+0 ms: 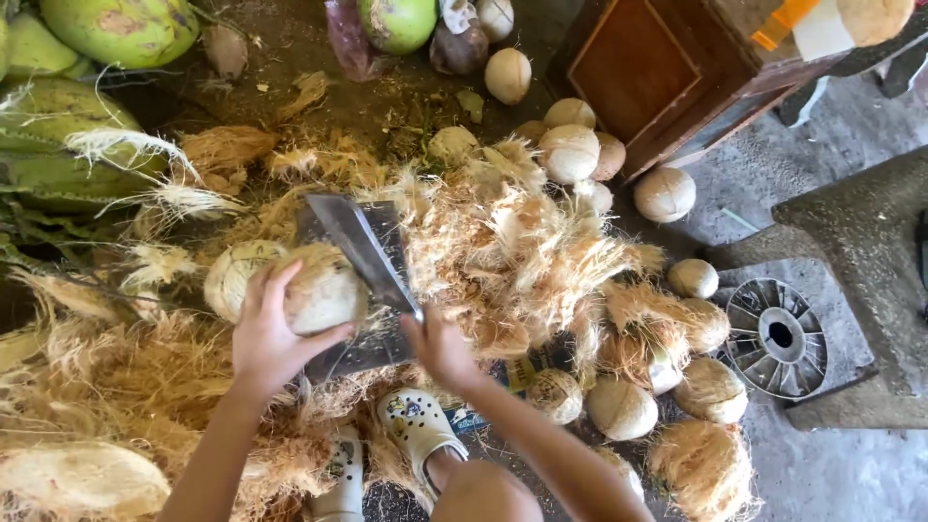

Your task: Scraping the outer skin of a dehusked coconut using a large cleaver

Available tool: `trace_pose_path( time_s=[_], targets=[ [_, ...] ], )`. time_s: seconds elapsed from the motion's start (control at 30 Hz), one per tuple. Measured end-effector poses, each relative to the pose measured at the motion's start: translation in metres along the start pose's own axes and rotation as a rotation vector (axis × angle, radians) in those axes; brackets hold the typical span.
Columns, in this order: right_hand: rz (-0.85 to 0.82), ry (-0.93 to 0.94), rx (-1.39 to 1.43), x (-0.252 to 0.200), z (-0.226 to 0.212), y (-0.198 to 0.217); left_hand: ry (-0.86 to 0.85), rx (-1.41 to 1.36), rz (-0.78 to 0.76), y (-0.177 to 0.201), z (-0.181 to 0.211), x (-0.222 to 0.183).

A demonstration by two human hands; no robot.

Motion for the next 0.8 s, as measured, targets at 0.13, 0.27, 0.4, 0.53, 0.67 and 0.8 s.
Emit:
trace_pose_path(
  time_s=[0.13, 0.27, 0.4, 0.53, 0.67, 0.8],
  targets=[
    [0.058, 0.090, 0.048, 0.011, -0.040, 0.049, -0.008, -0.147, 0.014, 0.001, -0.006, -0.008],
    [0.208, 0.224, -0.141, 0.012, -0.026, 0.014, -0.062, -0.129, 0.173, 0.000, -0.004, -0.010],
    [-0.135, -0.026, 0.008, 0.032, 0.007, 0.033, 0.016, -0.037, 0.000, 0.008, 0.006, -0.011],
    [0.170, 0.027, 0.174, 0.012, -0.024, 0.047, 0.054, -0.080, 0.033, -0.003, -0.013, -0.009],
    [-0.022, -0.035, 0.116, 0.023, 0.003, 0.019, -0.024, 0.040, -0.136, 0.002, 0.007, 0.001],
    [0.074, -0.097, 0.144, 0.024, 0.028, 0.033, -0.005, -0.113, 0.015, 0.006, 0.002, -0.013]
  ],
)
Point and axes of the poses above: each hand's wrist, its own x-axis towards the middle knuckle, its own y-axis out of the back of the hand, z = x × y, the point moved 4 cm from there along x, towards the middle knuckle, and after that the axes turned 8 degrees about y, right-handed, at the moved point
